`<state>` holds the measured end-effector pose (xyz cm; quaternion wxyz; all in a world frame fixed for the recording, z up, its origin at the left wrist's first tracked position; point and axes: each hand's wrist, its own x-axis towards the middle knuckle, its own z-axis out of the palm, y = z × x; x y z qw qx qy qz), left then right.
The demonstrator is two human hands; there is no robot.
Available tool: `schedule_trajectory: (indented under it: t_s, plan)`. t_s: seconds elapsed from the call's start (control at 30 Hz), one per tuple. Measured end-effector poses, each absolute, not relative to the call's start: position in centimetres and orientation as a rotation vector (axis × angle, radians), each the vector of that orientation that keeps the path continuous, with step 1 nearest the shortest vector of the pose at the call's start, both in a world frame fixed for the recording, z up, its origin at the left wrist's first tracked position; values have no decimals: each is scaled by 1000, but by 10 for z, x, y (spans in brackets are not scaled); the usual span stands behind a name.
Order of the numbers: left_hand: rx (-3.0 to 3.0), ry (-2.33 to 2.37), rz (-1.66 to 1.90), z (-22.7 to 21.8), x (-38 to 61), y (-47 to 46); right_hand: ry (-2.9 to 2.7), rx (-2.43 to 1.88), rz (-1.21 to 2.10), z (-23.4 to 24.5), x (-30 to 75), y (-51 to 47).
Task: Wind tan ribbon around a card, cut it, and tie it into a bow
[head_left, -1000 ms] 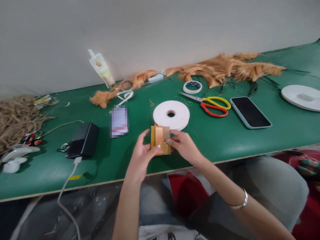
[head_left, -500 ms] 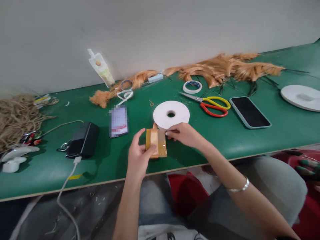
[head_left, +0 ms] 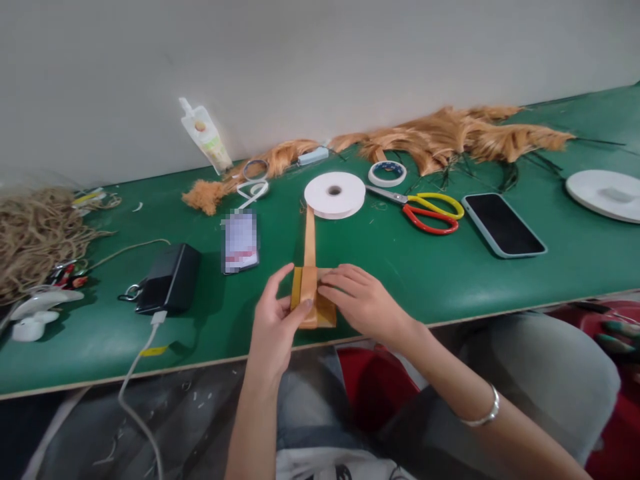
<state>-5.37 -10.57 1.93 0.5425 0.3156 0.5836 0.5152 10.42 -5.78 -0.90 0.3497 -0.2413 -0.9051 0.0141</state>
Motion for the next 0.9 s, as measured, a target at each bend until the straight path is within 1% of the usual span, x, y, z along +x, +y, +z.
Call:
schedule_trajectory:
  t_s: [0.07,0.13,0.23,0.37,0.5,0.67,0.8,0.9]
  plan:
    - [725,1356,1207,20,-55,-107,-2290,-576,-50,-14,102,-61]
    - [680,1318,1191,20,-57,-108,-2227,-560,-68,-18,102,-62]
    - [605,1231,1189,18,-58,-109,-2142,-580,-6,-21,102,-62]
    - [490,1073,1227,10,-58,-108,-2055,-655,156,-16,102,-64]
    - [445,1031,1268,2,-59,-104,-1956,-816,469,-7,102,-66]
    - [545,1134,1223,3,-60,-103,-1814,-1200,909,-2,101,-62]
    - [633,1219,1172,7,-56,-102,-1645,-1168,1307,-4,99,-56]
    - [674,1269,1186,8,-51,-100,-1599,-1199,1450,-5,97,-54]
